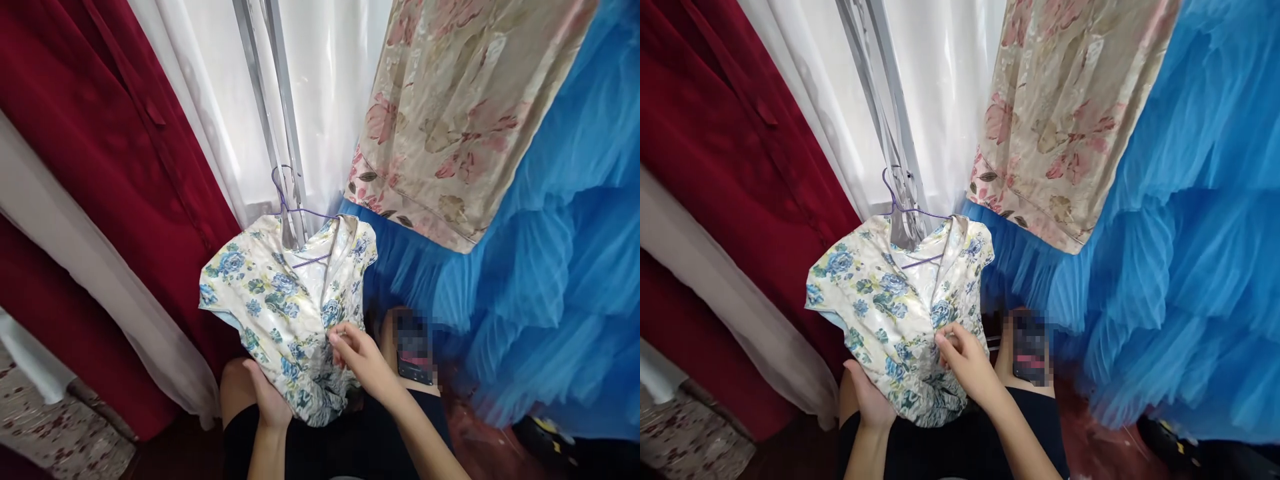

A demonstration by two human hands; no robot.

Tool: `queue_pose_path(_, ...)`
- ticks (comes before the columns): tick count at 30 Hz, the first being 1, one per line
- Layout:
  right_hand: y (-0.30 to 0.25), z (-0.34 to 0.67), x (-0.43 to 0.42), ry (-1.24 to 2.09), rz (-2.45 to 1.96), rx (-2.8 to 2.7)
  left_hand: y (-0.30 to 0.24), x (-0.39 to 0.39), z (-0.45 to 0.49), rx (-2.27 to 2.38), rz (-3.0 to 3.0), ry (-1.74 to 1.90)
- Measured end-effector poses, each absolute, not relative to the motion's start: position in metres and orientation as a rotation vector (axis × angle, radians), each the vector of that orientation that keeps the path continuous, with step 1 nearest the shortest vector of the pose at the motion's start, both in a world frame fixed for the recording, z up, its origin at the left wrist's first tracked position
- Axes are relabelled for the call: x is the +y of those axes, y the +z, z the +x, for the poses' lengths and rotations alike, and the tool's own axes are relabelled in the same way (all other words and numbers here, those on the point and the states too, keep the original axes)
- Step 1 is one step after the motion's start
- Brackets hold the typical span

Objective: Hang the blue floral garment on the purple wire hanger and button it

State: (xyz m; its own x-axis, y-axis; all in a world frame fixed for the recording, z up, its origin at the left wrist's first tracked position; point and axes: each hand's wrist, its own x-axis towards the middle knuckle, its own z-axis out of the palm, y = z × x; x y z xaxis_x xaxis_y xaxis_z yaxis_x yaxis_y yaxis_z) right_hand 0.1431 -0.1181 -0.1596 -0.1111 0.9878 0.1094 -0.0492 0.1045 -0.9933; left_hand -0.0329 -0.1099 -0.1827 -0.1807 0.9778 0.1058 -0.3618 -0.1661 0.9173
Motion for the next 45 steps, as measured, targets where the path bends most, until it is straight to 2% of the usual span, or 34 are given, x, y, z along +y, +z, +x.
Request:
queue_pose_path(6,-0.152,0.116,-0.081,0.973,-1.174,-1.383,-0.191,-0.121,-0.028,1.179,0.922,1.510)
queue_pose_path(11,-0.157,0.118,-0.078,1.159,-1.004,-1.175,-0.203,-0.121,-0.030,1.216,0.954,1.452)
queue_pose_path(17,-0.158,0.132,-0.099,1.145,-0.985,-0.908,-0.206,-0.112,-0.031,1.234,0.738,1.550)
queue_pose_path(20,-0.157,0.135,-0.110,1.166,-0.988,-0.886,-0.207,-0.106,-0.037,1.288,0.728,1.658)
queue_pose_path(23,-0.157,0.134,-0.114,1.178,-0.980,-0.853,-0.210,-0.103,-0.043,1.437,0.809,1.936)
queue_pose_path(26,-0.159,0.131,-0.112,1.216,-0.968,-0.844,-0.208,-0.106,-0.041,1.498,1.133,2.155)
queue_pose_path(29,-0.162,0.127,-0.109,1.255,-0.975,-0.887,-0.201,-0.111,-0.024,1.440,1.563,1.922)
queue_pose_path(33,-0.163,0.123,-0.109,1.277,-0.963,-0.928,-0.195,-0.105,0.004,1.378,1.668,1.616)
queue_pose_path(45,-0.164,0.127,-0.110,1.310,-0.945,-0.932,-0.182,-0.102,0.011,1.241,1.746,1.535)
